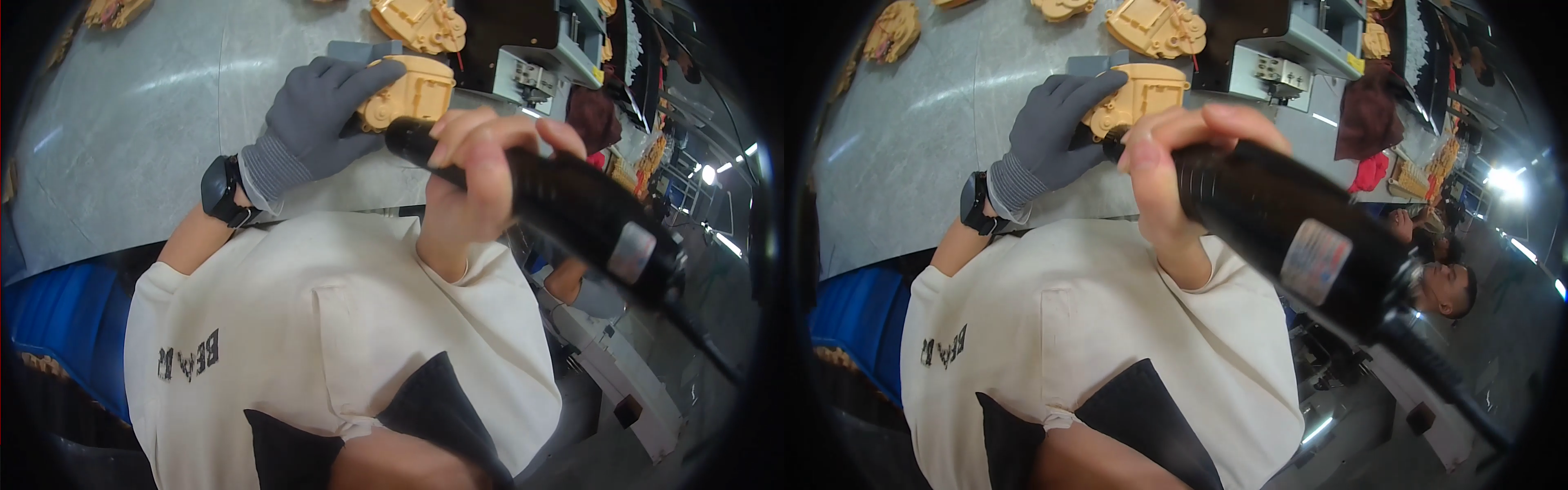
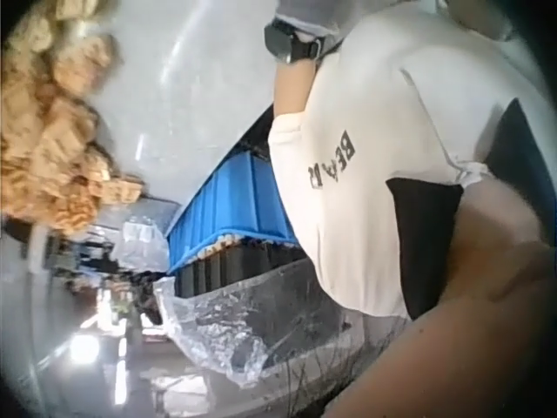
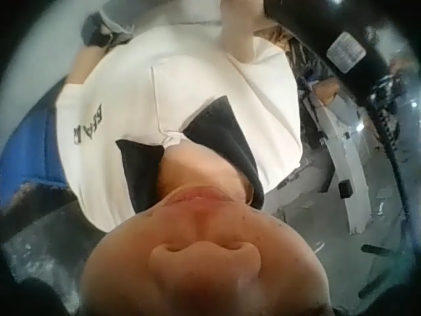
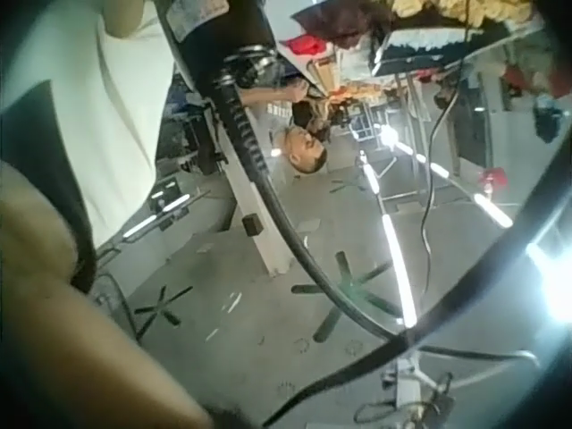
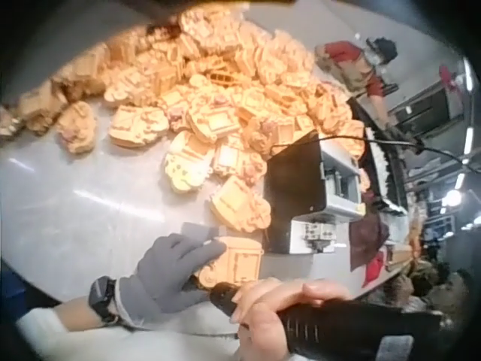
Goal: The person assembles plastic housings by inserting internal components by hand, placing the housings onto a fixture, and fastening them together using an electric screwdriver.
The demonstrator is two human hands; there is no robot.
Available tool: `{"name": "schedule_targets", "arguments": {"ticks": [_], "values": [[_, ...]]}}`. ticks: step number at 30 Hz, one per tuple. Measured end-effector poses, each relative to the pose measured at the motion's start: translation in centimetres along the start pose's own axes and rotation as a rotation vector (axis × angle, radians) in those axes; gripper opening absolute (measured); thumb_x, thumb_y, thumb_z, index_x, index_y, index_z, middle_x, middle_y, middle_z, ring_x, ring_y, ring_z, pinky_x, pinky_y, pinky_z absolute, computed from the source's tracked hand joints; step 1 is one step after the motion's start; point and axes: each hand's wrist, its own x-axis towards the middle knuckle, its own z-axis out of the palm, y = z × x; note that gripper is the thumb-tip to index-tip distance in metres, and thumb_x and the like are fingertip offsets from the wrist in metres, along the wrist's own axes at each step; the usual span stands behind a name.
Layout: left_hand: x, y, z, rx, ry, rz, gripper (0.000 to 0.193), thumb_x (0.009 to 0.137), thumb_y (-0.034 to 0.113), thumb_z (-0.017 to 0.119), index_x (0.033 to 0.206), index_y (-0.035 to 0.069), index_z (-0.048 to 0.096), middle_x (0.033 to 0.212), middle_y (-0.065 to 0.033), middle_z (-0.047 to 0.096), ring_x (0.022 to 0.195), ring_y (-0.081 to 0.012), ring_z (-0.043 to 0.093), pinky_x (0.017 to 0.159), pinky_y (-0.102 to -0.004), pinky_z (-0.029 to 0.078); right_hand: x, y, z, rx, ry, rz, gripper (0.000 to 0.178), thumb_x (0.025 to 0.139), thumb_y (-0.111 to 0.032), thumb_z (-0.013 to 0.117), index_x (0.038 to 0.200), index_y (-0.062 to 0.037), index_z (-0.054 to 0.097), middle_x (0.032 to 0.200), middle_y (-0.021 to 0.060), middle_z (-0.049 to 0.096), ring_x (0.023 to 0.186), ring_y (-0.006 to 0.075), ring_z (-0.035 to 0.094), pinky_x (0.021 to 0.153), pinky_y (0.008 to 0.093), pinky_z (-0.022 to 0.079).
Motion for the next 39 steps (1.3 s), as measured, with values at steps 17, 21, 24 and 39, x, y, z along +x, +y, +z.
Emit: {"name": "schedule_targets", "arguments": {"ticks": [17,21,24,39], "values": [[1.0,0.9,-1.0,-0.014,-0.235,-0.103,0.071,0.065,0.032,0.073,0.127,0.015,0.044,0.111,-0.0093,0.055,0.098,-0.0289,0.052,0.086,-0.0376,0.041,7.3,0.0,-12.0,-0.064,0.477,-0.145,0.045,0.069,0.009,0.055,0.111,0.0004,0.041,0.060,0.0062,0.050,0.046,0.0160,0.050,0.054,0.0303,0.045],[1.3,0.7,-0.8,-0.031,-0.235,-0.158,0.078,0.062,0.035,0.075,0.130,0.016,0.041,0.109,-0.0108,0.056,0.096,-0.0300,0.053,0.084,-0.0387,0.043,3.1,-2.3,-10.7,0.042,0.393,-0.174,0.051,0.071,0.002,0.053,0.118,-0.0030,0.035,0.061,0.0069,0.048,0.046,0.0179,0.048,0.054,0.0355,0.044],[0.6,0.6,-0.6,-0.007,-0.188,-0.243,0.083,0.060,0.034,0.077,0.131,0.015,0.039,0.108,-0.0117,0.056,0.093,-0.0309,0.054,0.082,-0.0395,0.045,2.0,-2.7,-6.9,0.255,0.150,-0.237,0.054,0.074,0.001,0.050,0.123,-0.0045,0.030,0.063,0.0089,0.049,0.049,0.0196,0.049,0.055,0.0363,0.045],[0.6,0.0,-0.7,-0.048,-0.072,-0.098,0.078,0.059,0.036,0.079,0.123,0.010,0.044,0.100,-0.0110,0.057,0.086,-0.0292,0.056,0.074,-0.0373,0.046,6.5,0.6,0.3,0.030,0.067,-0.105,0.048,0.072,0.001,0.048,0.118,-0.0015,0.035,0.058,0.0084,0.044,0.045,0.0193,0.046,0.052,0.0379,0.044]]}}
